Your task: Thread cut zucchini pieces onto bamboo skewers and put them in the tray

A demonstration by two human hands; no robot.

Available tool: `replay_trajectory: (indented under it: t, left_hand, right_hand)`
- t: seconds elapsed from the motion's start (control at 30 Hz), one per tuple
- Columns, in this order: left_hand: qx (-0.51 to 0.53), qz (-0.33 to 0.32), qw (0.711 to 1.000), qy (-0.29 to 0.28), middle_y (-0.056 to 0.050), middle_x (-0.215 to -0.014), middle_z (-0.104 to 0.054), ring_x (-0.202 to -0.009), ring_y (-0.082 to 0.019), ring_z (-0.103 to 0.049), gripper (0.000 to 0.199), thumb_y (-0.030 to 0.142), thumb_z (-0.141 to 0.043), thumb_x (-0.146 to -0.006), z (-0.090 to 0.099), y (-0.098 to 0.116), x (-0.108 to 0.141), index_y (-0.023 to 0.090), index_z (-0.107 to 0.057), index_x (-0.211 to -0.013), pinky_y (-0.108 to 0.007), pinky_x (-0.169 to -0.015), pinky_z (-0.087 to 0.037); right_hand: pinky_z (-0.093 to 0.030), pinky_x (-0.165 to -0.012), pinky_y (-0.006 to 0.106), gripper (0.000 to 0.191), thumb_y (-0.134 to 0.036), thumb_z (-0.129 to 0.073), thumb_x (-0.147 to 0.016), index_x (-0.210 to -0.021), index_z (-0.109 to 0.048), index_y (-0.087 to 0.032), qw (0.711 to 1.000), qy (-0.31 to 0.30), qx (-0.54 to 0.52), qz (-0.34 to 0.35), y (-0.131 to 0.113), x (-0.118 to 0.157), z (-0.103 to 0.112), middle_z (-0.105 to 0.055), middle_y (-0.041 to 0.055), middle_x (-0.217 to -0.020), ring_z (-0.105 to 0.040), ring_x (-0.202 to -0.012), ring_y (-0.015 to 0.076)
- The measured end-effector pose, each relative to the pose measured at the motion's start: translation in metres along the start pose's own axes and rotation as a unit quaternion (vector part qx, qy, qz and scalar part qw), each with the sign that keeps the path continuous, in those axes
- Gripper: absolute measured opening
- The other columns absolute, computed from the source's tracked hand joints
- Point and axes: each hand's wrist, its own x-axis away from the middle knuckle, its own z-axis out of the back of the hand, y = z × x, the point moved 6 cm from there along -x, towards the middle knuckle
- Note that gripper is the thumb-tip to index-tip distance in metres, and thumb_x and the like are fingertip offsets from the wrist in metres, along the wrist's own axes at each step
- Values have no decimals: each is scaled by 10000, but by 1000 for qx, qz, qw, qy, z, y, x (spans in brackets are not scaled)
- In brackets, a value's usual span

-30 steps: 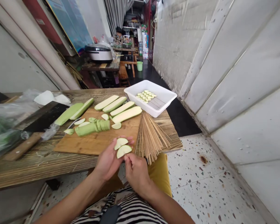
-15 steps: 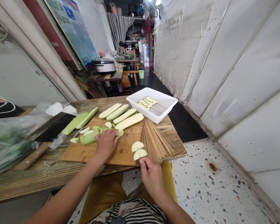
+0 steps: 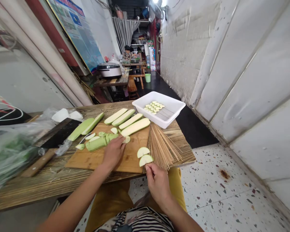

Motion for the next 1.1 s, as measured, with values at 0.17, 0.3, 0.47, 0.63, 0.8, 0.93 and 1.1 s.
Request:
replay_trajectory:
  t: [0.17, 0.3, 0.47, 0.63, 0.8, 0.93, 1.1]
  left_hand:
    - [-26, -25, 998, 50, -135, -1009, -598, -918, -243, -514, 276, 184, -367, -887, 1, 8, 5, 148, -638, -920, -385, -810, -422]
    - [9, -23, 999, 39, -119, -980, -604, -934, -232, -514, 260, 193, -360, -897, 1, 13, 8, 161, -607, -971, -375, -833, -416]
    - [75, 21, 997, 12, -88, -905, -623, -854, -208, -562, 173, 189, -418, -864, 0, 4, 8, 172, -579, -926, -345, -756, -444]
    - [110, 11, 994, -13, -65, -962, -649, -933, -201, -586, 183, 265, -506, -825, 0, 1, 8, 204, -608, -965, -328, -820, -450]
    - [127, 20, 991, -41, -93, -1087, -625, -1011, -227, -561, 320, 377, -575, -779, -1, 4, 4, 190, -615, -1036, -345, -882, -423]
    - [104, 59, 989, -90, -114, -1063, -620, -1007, -245, -544, 416, 349, -626, -737, -1, 3, -1, 162, -575, -1105, -356, -863, -406]
    - [112, 91, 979, -141, -54, -793, -615, -821, -214, -554, 145, 326, -644, -705, -2, 0, -6, 186, -620, -736, -314, -722, -398]
  right_hand:
    - [-360, -510, 204, 300, -314, -428, -910, -829, -660, -142, 1000, -2, -1, -4, 1, 3, -1, -595, 7, -610, -517, -535, 139]
    - [-388, -537, 210, 307, -328, -419, -915, -837, -655, -148, 1000, -6, -15, -2, 2, 3, 0, -629, 25, -654, -549, -572, 153]
    - [-400, -546, 211, 300, -330, -422, -915, -824, -649, -157, 1000, -2, -21, 0, 4, 2, -1, -631, 28, -662, -557, -586, 158]
    - [-380, -519, 209, 297, -331, -423, -916, -840, -650, -154, 1000, -9, -15, -9, 6, 4, -2, -612, 25, -649, -543, -574, 156]
    - [-374, -518, 211, 297, -333, -426, -915, -851, -652, -151, 1000, -8, -15, -12, 6, 4, -1, -605, 24, -646, -537, -573, 154]
    - [-367, -506, 211, 295, -327, -422, -917, -843, -650, -154, 1000, -6, -11, -10, 7, 5, -1, -600, 20, -640, -526, -564, 149]
    - [-358, -490, 206, 288, -320, -418, -919, -846, -649, -163, 1000, -10, -6, -8, 6, 8, -2, -580, 5, -613, -508, -538, 139]
